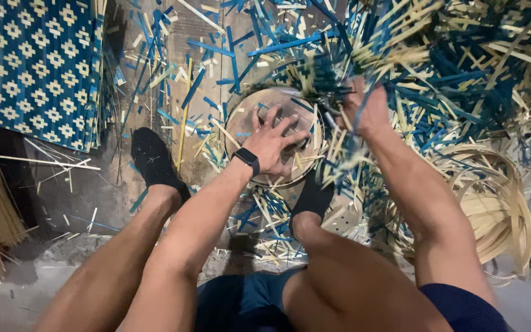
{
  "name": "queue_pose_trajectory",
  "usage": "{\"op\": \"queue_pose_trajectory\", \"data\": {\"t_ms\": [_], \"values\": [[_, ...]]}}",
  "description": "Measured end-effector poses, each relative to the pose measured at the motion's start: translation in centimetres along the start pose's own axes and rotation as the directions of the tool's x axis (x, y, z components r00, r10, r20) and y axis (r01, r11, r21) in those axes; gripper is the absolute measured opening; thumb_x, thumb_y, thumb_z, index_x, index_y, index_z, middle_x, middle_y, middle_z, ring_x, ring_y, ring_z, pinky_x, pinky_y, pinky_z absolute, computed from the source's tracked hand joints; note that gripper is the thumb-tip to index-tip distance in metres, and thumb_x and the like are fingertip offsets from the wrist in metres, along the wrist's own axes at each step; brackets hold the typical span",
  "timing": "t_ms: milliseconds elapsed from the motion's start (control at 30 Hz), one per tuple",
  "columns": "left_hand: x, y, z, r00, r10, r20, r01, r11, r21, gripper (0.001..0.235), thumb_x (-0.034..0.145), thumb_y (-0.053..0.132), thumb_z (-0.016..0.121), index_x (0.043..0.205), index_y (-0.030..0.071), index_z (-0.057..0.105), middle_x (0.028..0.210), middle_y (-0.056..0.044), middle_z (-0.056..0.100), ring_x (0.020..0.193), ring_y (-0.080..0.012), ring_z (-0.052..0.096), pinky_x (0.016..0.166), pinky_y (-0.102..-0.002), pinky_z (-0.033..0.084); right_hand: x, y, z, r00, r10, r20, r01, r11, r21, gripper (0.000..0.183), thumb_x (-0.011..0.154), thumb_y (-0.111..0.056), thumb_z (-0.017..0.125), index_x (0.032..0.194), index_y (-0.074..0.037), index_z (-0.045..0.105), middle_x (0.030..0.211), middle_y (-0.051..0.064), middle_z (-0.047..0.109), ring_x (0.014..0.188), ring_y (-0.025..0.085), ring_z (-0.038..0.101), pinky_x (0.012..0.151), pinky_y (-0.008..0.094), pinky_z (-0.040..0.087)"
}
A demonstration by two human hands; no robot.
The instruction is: The person trims excess woven material from circular bamboo trays using shears. They repeatedly place a circular frame onto a woven mat, trim the overhanging edges, and stack the finished trays.
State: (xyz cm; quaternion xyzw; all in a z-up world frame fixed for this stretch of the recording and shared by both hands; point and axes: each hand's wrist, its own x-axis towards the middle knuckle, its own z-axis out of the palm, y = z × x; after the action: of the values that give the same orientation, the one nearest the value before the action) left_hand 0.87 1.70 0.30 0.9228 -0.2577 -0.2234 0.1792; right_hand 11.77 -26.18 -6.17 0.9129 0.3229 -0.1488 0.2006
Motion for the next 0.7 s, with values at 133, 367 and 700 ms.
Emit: {"op": "queue_pose_trajectory", "data": {"t_ms": [133, 367, 700], "values": [[0.3, 1.1, 1.3, 0.964, 0.010, -0.265, -0.031, 0.997, -0.073, 0.100, 0.057, 0.059, 0.081, 0.149, 0.035, 0.050, 0.168, -0.014, 0.031, 0.155, -0.0453, 0.017, 0.122, -0.070, 0.009, -2.5, 3.6, 1.8, 0.980, 0.039, -0.194, 0.011, 0.968, 0.250, 0.040, 0.076, -0.046, 0.071, 0.103, -0.016, 0.076, 0.108, 0.009, 0.070, 0.096, 0.025, 0.064, 0.074, 0.041, 0.055], [2.6, 5.5, 4.6, 0.632, -0.655, -0.414, 0.552, 0.756, -0.352, 0.123, 0.070, 0.063, 0.082, 0.157, -0.002, 0.022, 0.164, -0.021, 0.026, 0.154, -0.0407, 0.015, 0.113, -0.076, 0.006, -2.8, 1.3, 2.0, 0.997, -0.004, -0.079, 0.011, 0.996, 0.091, 0.021, 0.094, -0.039, 0.065, 0.102, -0.020, 0.073, 0.111, 0.004, 0.067, 0.101, 0.023, 0.061, 0.083, 0.038, 0.054], [1.1, 4.0, 2.8, 0.810, -0.476, -0.342, 0.422, 0.879, -0.223, 0.129, 0.059, 0.057, 0.085, 0.158, 0.004, 0.022, 0.166, -0.015, 0.025, 0.155, -0.0376, 0.016, 0.117, -0.074, 0.005, -2.7, 2.6, 13.0, 0.980, 0.042, -0.195, -0.037, 0.999, 0.029, 0.016, 0.099, -0.033, 0.064, 0.105, -0.018, 0.066, 0.105, 0.003, 0.063, 0.094, 0.023, 0.058, 0.084, 0.034, 0.052]]}}
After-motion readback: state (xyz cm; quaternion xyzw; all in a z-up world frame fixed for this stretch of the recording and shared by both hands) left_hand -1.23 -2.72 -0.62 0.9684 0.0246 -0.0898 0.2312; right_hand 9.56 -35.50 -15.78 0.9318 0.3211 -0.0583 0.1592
